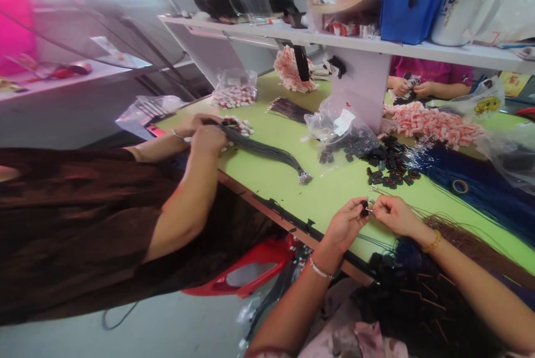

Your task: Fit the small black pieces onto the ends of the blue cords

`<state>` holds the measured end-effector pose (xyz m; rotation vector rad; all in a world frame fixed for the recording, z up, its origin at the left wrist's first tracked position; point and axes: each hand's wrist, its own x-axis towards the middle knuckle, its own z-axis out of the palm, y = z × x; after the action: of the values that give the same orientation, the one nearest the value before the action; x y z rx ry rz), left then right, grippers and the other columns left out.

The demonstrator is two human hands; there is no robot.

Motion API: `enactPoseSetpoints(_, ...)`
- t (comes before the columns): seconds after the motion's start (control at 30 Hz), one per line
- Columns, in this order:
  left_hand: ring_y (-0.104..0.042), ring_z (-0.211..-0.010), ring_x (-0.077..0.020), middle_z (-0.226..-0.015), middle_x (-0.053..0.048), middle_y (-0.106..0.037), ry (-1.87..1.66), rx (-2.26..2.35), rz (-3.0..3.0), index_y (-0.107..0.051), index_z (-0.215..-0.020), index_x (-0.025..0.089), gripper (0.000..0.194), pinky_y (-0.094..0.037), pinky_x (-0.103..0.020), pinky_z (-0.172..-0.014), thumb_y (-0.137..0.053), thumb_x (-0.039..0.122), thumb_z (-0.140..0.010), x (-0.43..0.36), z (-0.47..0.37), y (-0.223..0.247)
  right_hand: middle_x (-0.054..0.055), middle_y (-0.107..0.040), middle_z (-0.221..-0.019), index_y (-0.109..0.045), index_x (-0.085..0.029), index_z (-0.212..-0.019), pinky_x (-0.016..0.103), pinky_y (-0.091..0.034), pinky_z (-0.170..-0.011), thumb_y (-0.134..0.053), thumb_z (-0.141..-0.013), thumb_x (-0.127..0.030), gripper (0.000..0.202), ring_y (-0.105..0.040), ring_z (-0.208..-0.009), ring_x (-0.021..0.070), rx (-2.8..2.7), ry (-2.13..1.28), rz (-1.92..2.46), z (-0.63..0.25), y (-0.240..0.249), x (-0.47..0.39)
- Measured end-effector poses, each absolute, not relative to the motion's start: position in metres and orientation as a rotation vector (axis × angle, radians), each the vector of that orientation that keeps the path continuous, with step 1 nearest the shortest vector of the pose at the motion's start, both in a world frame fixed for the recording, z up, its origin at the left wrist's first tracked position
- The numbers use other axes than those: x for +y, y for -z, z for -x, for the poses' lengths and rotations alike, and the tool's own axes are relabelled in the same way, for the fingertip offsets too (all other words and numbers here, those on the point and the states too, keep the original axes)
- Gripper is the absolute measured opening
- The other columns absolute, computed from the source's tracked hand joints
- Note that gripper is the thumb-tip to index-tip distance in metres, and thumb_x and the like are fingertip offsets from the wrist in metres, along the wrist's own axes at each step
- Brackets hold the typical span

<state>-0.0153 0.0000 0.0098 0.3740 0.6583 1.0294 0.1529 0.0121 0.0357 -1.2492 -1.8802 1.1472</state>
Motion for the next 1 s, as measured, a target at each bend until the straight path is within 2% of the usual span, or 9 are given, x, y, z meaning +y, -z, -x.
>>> enactPoseSetpoints(0.17, -0.057, -0.07, -0.01, -0.079, -0.004, -0.062, -1.023, 0.666, -0.372, -0.065, -0.092, 0.012, 0.021, -0.046, -0.023, -0.071, -0.069, 0.015, -0.072, -0.001, 0.015, -0.01, -0.004, -0.047, -0.056, -0.051, -0.017, -0.063, 0.021, -0.029, -0.05, -0.049, -0.077, -0.022, 0.016, -0.038, -0.053, 0.0089, -1.953, -1.019, 1.288, -0.152, -0.03, 0.012)
enactPoseSetpoints(0.37, -0.057, -0.071, -0.0101, -0.08, -0.004, -0.062, -1.045, 0.681, -0.38, -0.066, -0.092, 0.013, 0.025, -0.045, -0.022, -0.07, -0.072, 0.016, -0.068, -0.003, 0.016, -0.011, -0.004, -0.046, -0.055, -0.05, -0.018, -0.062, 0.023, -0.028, -0.05, -0.048, -0.079, -0.024, 0.018, -0.038, -0.053, 0.0099, -1.988, -0.948, 1.307, -0.152, -0.03, 0.011)
enactPoseSetpoints(0.87, -0.056, -0.067, -0.0087, -0.074, -0.001, -0.063, -1.097, 0.865, -0.578, -0.063, -0.084, 0.014, 0.036, -0.044, -0.023, -0.068, -0.083, 0.025, -0.057, -0.008, 0.011, -0.013, -0.005, -0.042, -0.055, -0.048, -0.018, -0.062, 0.021, -0.027, -0.05, -0.046, -0.083, -0.026, 0.023, -0.036, -0.053, 0.009, -2.021, -1.05, 1.316, -0.153, -0.025, 0.012)
enactPoseSetpoints(1.0, -0.056, -0.065, -0.0084, -0.072, -0.001, -0.062, -1.085, 0.893, -0.538, -0.063, -0.082, 0.013, 0.039, -0.045, -0.023, -0.067, -0.084, 0.029, -0.054, -0.006, 0.011, -0.01, -0.004, -0.048, -0.059, -0.053, -0.017, -0.068, 0.022, -0.028, -0.052, -0.046, -0.086, -0.025, 0.021, -0.039, -0.055, 0.0092, -2.103, -0.92, 1.271, -0.154, -0.031, 0.012)
